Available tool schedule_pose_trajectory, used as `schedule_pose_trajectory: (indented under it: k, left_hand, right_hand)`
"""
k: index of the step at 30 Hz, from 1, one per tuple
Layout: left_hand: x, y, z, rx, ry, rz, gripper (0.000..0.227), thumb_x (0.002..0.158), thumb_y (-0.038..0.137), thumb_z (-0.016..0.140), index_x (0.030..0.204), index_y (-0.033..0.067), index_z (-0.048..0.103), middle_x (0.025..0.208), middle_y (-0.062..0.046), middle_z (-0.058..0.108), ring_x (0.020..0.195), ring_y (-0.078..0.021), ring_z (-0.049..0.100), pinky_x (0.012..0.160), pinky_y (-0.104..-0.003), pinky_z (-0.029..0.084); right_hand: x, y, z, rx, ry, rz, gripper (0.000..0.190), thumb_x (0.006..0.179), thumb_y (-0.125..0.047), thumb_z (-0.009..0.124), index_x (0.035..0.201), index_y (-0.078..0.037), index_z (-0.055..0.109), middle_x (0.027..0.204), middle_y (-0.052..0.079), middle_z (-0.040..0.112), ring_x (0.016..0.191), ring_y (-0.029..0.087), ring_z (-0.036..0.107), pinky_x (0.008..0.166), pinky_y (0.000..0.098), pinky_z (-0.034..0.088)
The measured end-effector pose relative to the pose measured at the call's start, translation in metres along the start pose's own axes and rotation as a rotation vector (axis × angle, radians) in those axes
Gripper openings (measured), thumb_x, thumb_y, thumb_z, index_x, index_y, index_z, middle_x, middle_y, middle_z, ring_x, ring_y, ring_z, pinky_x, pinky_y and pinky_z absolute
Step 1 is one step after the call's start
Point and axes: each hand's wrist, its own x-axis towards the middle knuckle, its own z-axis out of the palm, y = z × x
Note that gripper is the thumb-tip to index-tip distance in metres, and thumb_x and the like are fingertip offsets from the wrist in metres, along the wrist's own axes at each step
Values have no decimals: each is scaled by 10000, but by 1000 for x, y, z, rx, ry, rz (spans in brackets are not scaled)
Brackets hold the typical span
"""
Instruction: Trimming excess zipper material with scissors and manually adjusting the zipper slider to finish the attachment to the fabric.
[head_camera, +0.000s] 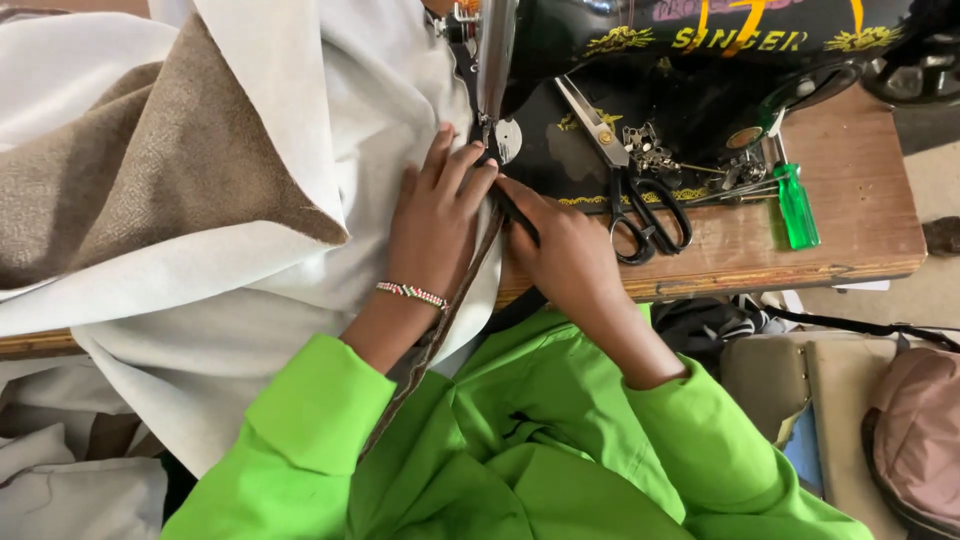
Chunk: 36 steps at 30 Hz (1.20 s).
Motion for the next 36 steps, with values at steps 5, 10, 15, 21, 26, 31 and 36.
schedule_pose_trajectory:
  k: [5, 10, 15, 21, 26, 31, 36]
  left_hand:
    - [-1, 4, -11, -136, -109, -61, 444, 1003, 160, 667, 1446, 182, 641, 1602, -60, 528, 1599, -364, 316, 1135, -700, 436]
    - [1, 3, -8, -126, -84, -43, 426, 1011, 75, 625, 1428, 159, 649, 1592, -80, 519, 1604, -341, 292, 1166, -687, 392]
    - [2, 2, 2, -291, -82, -90, 387, 1031, 18, 563, 1392, 130, 645, 1565, -97, 536, 1606, -335, 288, 1187, -734, 355]
    - [10, 1, 0, -349, -9, -121, 298, 1059, 5, 551, 1313, 106, 670, 1492, -104, 593, 1586, -323, 332, 1187, -708, 378]
    - [16, -2, 8, -375, 32, -135, 260, 1056, 0, 579, 1267, 106, 686, 1432, -102, 627, 1558, -337, 393, 1173, -685, 402]
    - [19, -6, 1, -419, 55, -134, 254, 1028, -17, 610, 1245, 90, 687, 1400, -112, 643, 1548, -360, 416, 1200, -675, 381]
    - [21, -6, -8, -510, 19, -128, 339, 904, -97, 612, 1174, 98, 677, 1364, -81, 645, 1542, -333, 437, 1191, -647, 390]
  right_hand:
    - [-9, 40, -29, 136, 427, -219, 130, 1092, -162, 708, 1212, -163, 760, 1197, 120, 713, 940, 300, 622, 719, 418, 476]
    - [0, 113, -75, 292, 995, -102, 142, 1218, -190, 610, 1137, -78, 576, 1021, 100, 596, 905, 229, 574, 811, 391, 521]
    - [-10, 151, -93, 213, 737, 121, 155, 1317, -159, 648, 1207, -86, 567, 1041, 69, 579, 884, 188, 497, 779, 384, 428]
    - [-9, 153, -101, 499, 514, 246, 333, 1371, -309, 550, 1149, -128, 721, 957, -19, 687, 816, 45, 592, 726, 197, 439]
    - [-9, 170, -94, 508, 555, 154, 349, 1402, -259, 565, 1116, -111, 699, 917, 0, 639, 813, 73, 566, 736, 220, 409]
    - [13, 214, -102, 754, 668, -8, 214, 1327, -343, 663, 1200, -172, 647, 1023, 33, 685, 769, 61, 534, 694, 194, 379]
    - [21, 175, -109, 426, 848, -20, 405, 1374, -329, 453, 1068, -69, 507, 842, 20, 429, 700, 108, 370, 676, 306, 288]
